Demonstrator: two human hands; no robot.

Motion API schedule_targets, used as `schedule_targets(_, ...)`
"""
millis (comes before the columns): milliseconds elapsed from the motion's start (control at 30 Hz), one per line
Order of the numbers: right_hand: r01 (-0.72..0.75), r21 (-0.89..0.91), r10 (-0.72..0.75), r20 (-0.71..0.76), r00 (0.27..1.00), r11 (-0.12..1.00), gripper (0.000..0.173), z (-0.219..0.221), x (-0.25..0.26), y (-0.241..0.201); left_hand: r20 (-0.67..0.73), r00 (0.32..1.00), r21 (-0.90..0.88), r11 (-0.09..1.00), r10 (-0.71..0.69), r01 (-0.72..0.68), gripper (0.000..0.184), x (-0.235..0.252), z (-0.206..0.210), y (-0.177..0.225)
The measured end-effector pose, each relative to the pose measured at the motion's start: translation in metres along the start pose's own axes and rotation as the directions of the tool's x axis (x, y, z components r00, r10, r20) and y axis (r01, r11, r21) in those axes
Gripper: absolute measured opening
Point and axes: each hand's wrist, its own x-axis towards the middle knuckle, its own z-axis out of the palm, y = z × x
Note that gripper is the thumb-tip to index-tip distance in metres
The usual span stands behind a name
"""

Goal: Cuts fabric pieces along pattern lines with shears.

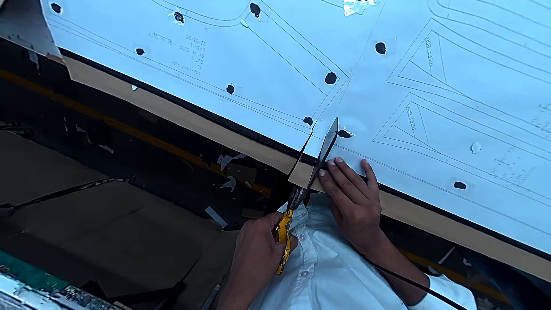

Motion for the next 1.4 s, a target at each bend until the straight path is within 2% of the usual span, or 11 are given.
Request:
schedule_targets(433, -0.009, -0.016, 0.009, 0.003, 1.000, 1.000, 0.030, 0.001, -0.001, 0.000, 0.016, 0.999, -0.160, 0.987, 0.038, -0.035, 0.022, 0.005, 0.003, -0.002)
schedule_targets(700, -0.014, -0.032, 0.014, 0.013, 1.000, 0.999, 0.032, 0.001, 0.000, 0.000, 0.088, 0.996, -0.099, 0.995, 0.017, -0.008, 0.026, 0.011, -0.003, 0.008)
schedule_targets(833, -0.017, -0.047, 0.017, 0.014, 1.000, 0.999, 0.033, 0.002, -0.001, 0.001, 0.079, 0.997, -0.093, 0.996, 0.011, -0.004, 0.026, 0.014, -0.002, 0.008)
schedule_targets(1067, -0.035, -0.047, 0.038, 0.059, 0.998, 0.998, 0.029, -0.004, 0.005, -0.002, 0.101, 0.994, -0.164, 0.986, 0.039, -0.023, 0.023, 0.017, -0.002, 0.006)
schedule_targets(1200, -0.083, 0.058, 0.079, 0.082, 0.994, 0.995, 0.046, -0.033, 0.014, 0.010, 0.090, 0.994, -0.167, 0.985, 0.056, -0.041, 0.023, 0.018, -0.001, 0.004)
schedule_targets(1300, -0.178, -0.147, 0.190, 0.071, 0.979, 0.973, 0.062, -0.046, 0.029, 0.034, 0.083, 0.995, -0.158, 0.987, 0.054, -0.040, 0.023, 0.019, 0.002, 0.003)
schedule_targets(1400, -0.230, -0.329, 0.286, 0.134, 0.949, 0.916, 0.079, -0.033, 0.033, 0.059, 0.076, 0.996, -0.108, 0.993, 0.048, -0.040, 0.025, 0.018, 0.002, 0.003)
